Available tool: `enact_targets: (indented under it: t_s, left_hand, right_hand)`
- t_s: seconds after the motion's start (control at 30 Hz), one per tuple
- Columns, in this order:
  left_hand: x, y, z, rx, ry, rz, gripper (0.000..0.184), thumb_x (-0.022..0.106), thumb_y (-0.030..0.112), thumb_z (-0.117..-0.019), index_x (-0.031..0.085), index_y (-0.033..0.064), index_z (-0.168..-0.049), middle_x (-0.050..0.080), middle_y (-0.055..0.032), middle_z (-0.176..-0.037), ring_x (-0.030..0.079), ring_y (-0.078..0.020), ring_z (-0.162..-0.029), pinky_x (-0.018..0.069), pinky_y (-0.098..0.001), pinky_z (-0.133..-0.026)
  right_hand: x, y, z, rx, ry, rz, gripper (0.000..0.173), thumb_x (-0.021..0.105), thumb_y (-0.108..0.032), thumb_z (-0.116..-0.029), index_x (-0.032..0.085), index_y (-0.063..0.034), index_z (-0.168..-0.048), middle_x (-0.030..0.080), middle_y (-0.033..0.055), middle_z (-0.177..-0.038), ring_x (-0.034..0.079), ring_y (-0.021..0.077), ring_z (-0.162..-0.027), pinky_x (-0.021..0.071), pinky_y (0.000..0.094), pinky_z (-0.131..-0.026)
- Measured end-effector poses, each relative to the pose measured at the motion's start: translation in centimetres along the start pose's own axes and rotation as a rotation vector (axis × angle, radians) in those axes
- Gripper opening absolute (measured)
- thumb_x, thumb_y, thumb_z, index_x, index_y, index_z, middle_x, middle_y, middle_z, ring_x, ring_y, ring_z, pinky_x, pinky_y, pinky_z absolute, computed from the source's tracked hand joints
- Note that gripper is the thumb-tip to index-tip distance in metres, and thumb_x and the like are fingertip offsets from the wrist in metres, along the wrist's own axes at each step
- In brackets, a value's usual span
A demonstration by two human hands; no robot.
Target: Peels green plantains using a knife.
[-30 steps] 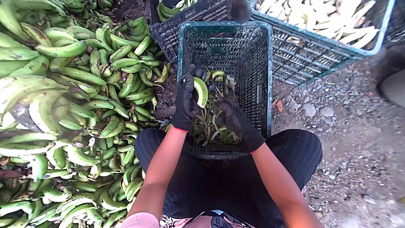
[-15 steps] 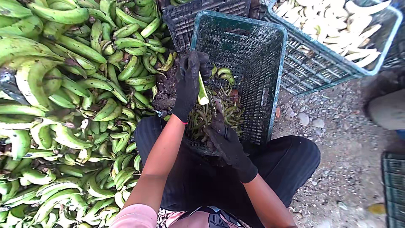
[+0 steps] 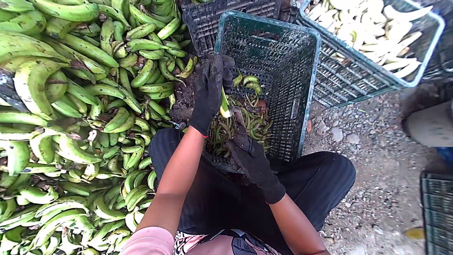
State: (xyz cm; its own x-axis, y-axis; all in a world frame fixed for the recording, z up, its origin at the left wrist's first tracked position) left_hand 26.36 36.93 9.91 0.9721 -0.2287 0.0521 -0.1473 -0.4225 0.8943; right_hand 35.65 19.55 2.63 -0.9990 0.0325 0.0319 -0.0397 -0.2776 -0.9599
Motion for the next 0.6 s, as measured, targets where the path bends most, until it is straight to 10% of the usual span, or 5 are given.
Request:
enact_targets:
  t_s: [0.5, 0.6]
  left_hand:
    - [-0.7, 1.0, 0.3, 0.168, 0.091, 0.007, 0.041, 0.025, 0.018, -0.1077, 0.063, 0.0043, -0.097, 0.064, 0.0052, -0.074, 0.063, -0.007, -0.062, 0.0577, -0.0297, -0.057]
    - [-0.8, 1.4, 0.5, 0.194, 0.113, 0.009, 0.042, 0.025, 0.018, -0.1078, 0.063, 0.0051, -0.095, 0.064, 0.0049, -0.072, 0.063, -0.0076, -0.061, 0.0579, -0.0307, -0.057]
  right_hand:
    - [-0.9, 0.7, -0.6, 0.062, 0.118, 0.4, 0.023, 0.064, -0.032, -0.0994, 0.065, -0.0099, -0.104, 0.062, -0.0027, -0.07, 0.061, 0.0072, -0.059, 0.0545, 0.0292, -0.059]
    - [-1.1, 0.5, -1.4, 0.026, 0.18, 0.562, 0.027, 0.067, -0.031, -0.0985, 0.067, -0.0061, -0.107, 0.066, 0.0073, -0.077, 0.066, 0.0201, -0.068, 0.0548, 0.0437, -0.065]
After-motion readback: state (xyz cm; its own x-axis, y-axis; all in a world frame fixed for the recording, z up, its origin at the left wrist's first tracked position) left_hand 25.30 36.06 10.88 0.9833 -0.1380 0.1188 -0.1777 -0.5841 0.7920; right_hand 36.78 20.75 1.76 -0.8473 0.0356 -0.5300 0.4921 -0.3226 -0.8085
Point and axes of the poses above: each hand's wrist, its own z-axis away from the middle knuckle, its own x-axis out of the palm, y = z × x, the point moved 8 cm from there along -z, towards the middle knuckle
